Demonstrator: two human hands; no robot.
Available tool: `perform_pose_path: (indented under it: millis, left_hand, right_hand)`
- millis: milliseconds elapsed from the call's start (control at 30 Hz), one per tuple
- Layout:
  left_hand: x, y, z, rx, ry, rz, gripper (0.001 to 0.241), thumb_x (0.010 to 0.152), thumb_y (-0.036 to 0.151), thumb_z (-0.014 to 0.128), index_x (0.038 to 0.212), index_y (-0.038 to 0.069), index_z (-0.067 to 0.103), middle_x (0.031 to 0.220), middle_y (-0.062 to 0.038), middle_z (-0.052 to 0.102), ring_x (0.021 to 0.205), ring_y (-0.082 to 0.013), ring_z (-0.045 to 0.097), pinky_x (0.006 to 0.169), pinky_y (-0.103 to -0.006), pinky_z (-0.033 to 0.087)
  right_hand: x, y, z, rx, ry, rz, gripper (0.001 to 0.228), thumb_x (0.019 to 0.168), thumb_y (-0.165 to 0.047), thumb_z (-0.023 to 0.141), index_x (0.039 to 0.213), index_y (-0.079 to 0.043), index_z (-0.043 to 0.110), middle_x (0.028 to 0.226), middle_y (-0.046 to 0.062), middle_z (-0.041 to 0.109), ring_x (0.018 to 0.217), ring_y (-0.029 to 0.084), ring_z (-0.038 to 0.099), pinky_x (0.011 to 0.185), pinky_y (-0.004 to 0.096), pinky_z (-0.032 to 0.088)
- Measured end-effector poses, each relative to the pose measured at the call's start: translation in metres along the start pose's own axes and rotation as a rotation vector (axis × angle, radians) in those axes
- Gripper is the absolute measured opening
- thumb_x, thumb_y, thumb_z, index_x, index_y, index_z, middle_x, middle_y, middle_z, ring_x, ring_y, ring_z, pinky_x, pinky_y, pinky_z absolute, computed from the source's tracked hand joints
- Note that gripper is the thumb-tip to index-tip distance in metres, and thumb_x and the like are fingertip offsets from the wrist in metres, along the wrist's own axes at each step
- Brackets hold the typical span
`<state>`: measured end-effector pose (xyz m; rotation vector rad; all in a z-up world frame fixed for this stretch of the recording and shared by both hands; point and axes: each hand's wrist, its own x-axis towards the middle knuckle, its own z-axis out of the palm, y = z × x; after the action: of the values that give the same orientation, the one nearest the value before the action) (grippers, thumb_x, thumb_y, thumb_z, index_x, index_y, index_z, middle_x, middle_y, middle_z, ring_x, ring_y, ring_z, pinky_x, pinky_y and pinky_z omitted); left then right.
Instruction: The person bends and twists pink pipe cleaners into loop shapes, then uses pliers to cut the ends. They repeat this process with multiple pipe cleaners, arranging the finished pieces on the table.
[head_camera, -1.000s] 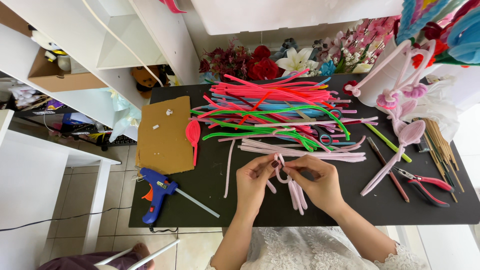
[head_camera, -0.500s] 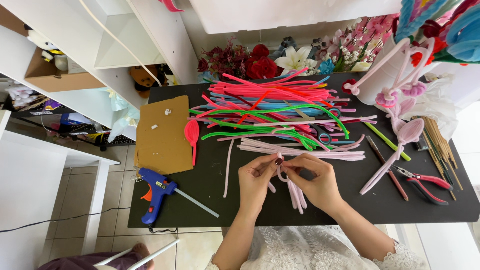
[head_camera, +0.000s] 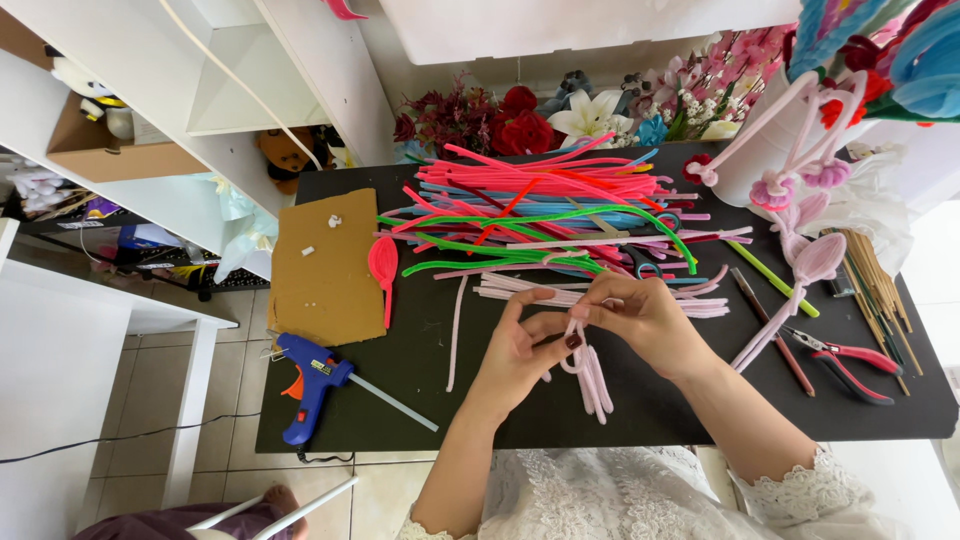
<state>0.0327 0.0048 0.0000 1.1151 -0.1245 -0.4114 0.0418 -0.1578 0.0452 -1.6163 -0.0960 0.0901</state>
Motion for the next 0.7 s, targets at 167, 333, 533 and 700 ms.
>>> perform_pose_path:
  millis: [167,333,533,700]
  left_hand:
    - [-0.01,0.008,0.006,-0.239,-0.246,-0.131,0.041,0.093,0.028,0.047,0.12,-0.003,0.05,0.108,-0.019,0.062,0.101,-0.0205,0.061,0.088,-0.0344,0.049]
    - [-0.01,0.007,0.008,-0.278,-0.198,-0.138,0.029,0.093,0.017,0.049,0.107,-0.007,0.06,0.088,-0.016,0.067,0.082,-0.018,0.067,0.079,-0.0328,0.054]
    - [-0.016,0.008,0.01,-0.093,-0.144,-0.063,0.02,0.09,0.009,0.055,0.098,-0.007,0.064,0.078,-0.014,0.066,0.073,-0.0152,0.066,0.078,-0.0347,0.056]
    - [-0.023,-0.01,0.003,-0.082,-0.09,-0.135,0.033,0.083,0.02,0.059,0.103,-0.006,0.062,0.103,-0.016,0.065,0.084,-0.0277,0.066,0.083,-0.039,0.057]
  right_hand:
    - [-0.001,-0.004,-0.002,0.077,-0.056,-0.002,0.005,0.076,0.001,0.067,0.073,0.004,0.069,0.069,0.01,0.055,0.069,0.013,0.043,0.062,0.024,0.039]
    - [-0.002,-0.006,-0.001,-0.018,-0.086,-0.079,0.007,0.076,0.0,0.067,0.071,0.003,0.069,0.067,0.01,0.057,0.066,0.012,0.043,0.062,0.024,0.038]
    - [-0.006,-0.01,-0.004,-0.125,-0.099,-0.196,0.005,0.074,-0.002,0.069,0.069,0.0,0.069,0.067,0.009,0.058,0.068,0.013,0.046,0.064,0.024,0.038]
    - [-0.008,-0.006,-0.006,-0.141,-0.13,-0.22,0.009,0.079,-0.012,0.065,0.075,-0.005,0.067,0.07,0.005,0.06,0.073,0.015,0.052,0.066,0.025,0.042]
